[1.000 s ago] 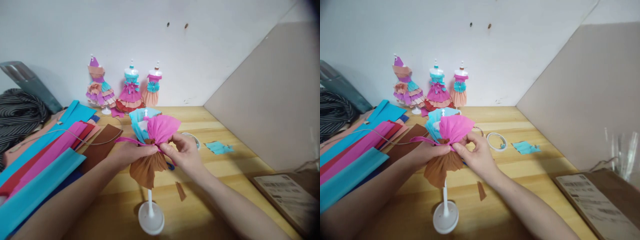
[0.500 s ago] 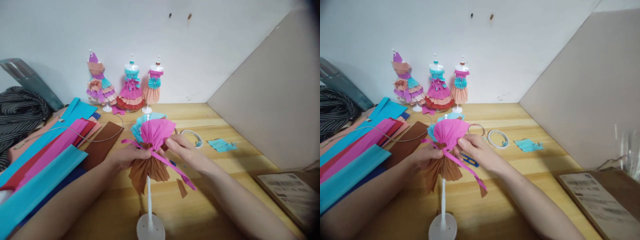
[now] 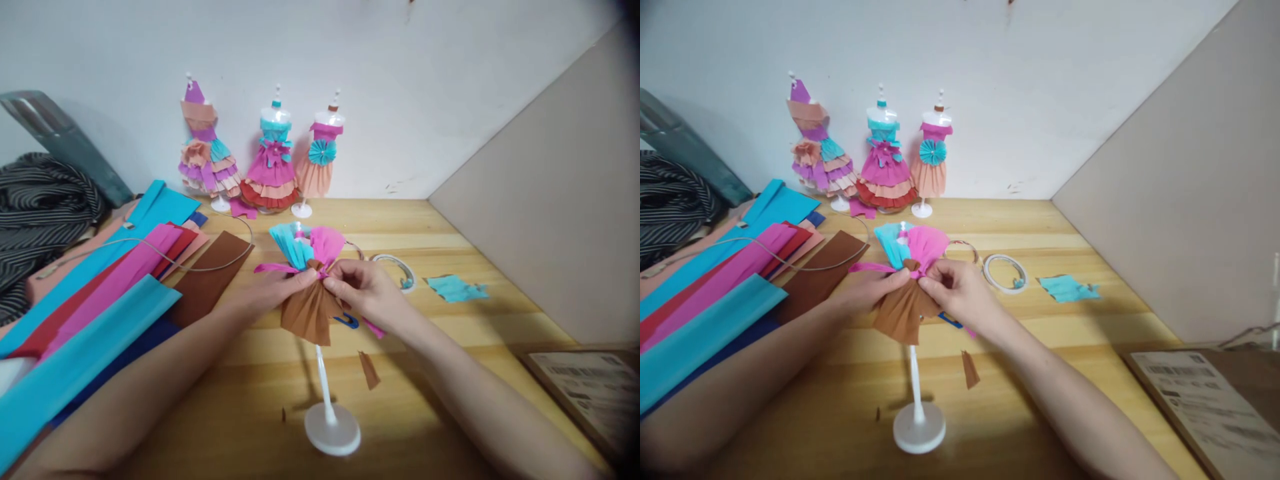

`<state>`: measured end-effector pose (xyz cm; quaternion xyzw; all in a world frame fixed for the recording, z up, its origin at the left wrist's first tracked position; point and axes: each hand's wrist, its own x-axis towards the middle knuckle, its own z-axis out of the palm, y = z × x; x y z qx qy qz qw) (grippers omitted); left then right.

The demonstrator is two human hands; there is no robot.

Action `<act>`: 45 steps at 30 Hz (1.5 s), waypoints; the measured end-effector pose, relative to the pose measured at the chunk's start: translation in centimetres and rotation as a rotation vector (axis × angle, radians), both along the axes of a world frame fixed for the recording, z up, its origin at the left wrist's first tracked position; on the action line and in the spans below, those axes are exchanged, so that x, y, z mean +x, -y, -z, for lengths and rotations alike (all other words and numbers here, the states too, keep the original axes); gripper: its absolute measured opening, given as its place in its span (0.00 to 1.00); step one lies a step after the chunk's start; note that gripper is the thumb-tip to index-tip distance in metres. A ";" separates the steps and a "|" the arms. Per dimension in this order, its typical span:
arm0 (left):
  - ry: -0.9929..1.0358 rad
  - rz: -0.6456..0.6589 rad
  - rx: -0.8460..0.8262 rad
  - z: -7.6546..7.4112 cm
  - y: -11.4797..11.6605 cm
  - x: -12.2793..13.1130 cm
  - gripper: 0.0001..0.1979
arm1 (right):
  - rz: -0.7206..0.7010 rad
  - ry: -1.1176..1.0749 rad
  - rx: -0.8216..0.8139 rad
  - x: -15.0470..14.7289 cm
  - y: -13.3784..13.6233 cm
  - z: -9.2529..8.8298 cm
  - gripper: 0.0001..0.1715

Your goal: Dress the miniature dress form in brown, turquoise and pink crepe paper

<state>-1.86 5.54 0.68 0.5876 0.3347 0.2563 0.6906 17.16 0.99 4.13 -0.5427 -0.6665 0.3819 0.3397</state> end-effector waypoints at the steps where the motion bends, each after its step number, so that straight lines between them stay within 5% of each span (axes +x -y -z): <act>1: -0.073 -0.028 0.034 -0.2 0.0 0.1 0.23 | 0.002 -0.003 0.015 -0.1 -0.2 0.4 0.20; 5: -0.291 -0.135 0.143 -1.1 -0.4 0.4 0.23 | 0.001 0.009 0.023 -0.1 -1.0 2.2 0.19; 8: -0.459 -0.135 0.423 -1.1 -1.0 0.2 0.18 | -0.002 0.027 0.010 -0.2 -1.5 3.6 0.17; 11: -0.706 -0.107 0.592 -0.4 -1.7 -0.4 0.23 | -0.020 0.051 -0.008 -0.4 -1.7 4.6 0.16; 22: -0.735 -0.116 0.539 -0.5 -1.4 -0.2 0.24 | -0.036 0.115 0.007 -0.7 -1.1 4.3 0.23; 30: -0.711 -0.183 0.437 0.0 -1.5 -0.1 0.15 | -0.057 0.237 0.045 -0.6 -1.1 4.7 0.19; 45: -0.797 -0.265 0.522 -0.6 -1.2 0.1 0.14 | -0.065 0.392 0.138 -0.5 -0.7 3.9 0.17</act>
